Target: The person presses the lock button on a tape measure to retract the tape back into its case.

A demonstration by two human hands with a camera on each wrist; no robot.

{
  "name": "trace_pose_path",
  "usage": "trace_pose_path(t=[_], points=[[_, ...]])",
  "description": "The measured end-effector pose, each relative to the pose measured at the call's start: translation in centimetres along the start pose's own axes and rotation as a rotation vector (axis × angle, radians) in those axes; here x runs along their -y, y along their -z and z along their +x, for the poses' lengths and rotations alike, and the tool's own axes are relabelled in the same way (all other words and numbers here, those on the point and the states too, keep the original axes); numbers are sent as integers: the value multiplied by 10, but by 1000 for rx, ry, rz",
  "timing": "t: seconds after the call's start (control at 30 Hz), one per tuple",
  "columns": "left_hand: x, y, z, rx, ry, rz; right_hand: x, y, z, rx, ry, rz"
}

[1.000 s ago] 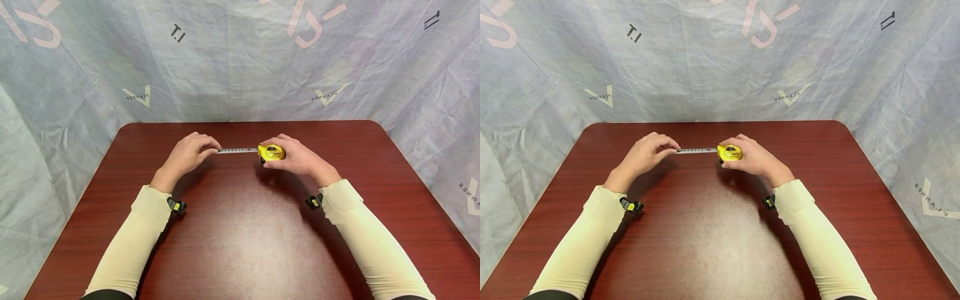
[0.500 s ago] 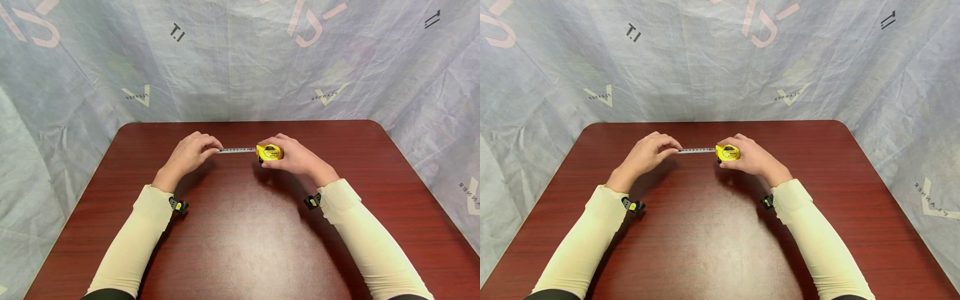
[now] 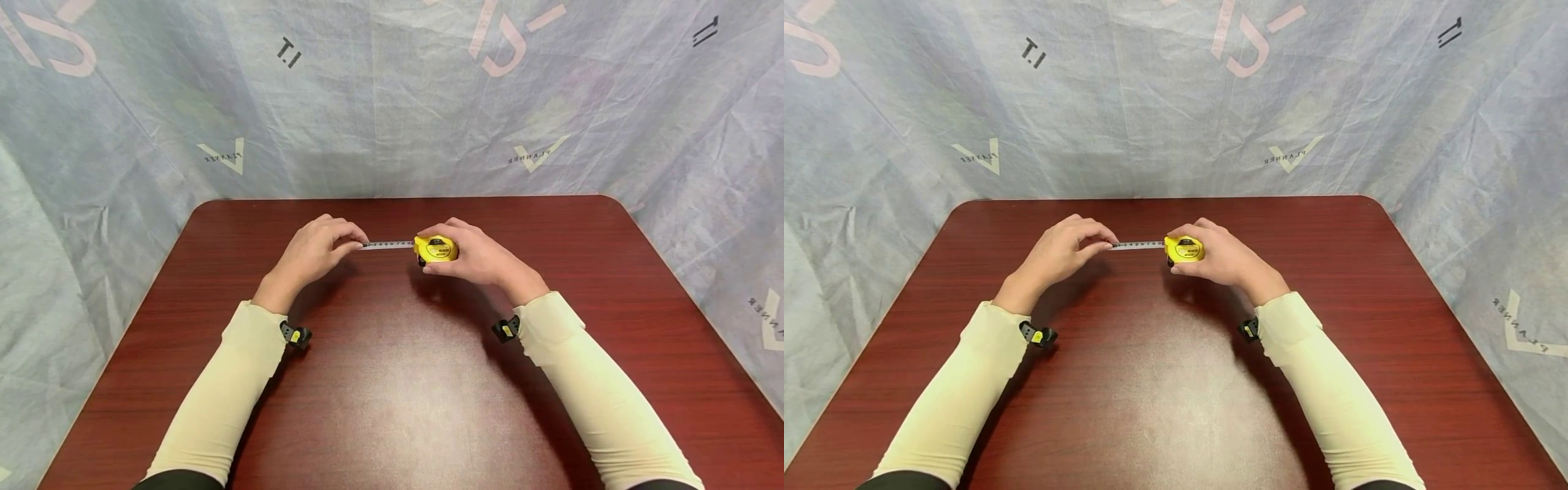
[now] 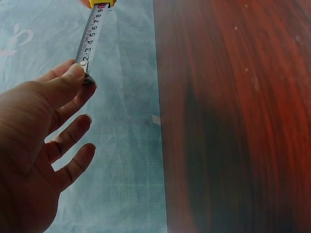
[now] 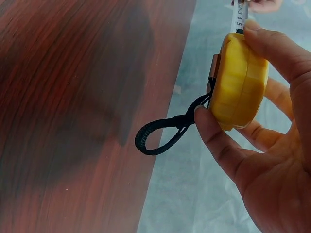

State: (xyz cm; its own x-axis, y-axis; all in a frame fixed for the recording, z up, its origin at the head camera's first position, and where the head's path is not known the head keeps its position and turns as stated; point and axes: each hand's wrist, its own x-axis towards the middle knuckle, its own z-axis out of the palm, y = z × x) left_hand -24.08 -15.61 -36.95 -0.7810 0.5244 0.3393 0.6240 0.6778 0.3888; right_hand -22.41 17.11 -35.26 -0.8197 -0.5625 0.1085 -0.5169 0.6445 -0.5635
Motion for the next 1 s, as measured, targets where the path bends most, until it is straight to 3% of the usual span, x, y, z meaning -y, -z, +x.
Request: trace_pose_path(t=[1.0], points=[[-6, -8, 7, -10, -14, 7, 5, -6, 5, -6, 0, -12]])
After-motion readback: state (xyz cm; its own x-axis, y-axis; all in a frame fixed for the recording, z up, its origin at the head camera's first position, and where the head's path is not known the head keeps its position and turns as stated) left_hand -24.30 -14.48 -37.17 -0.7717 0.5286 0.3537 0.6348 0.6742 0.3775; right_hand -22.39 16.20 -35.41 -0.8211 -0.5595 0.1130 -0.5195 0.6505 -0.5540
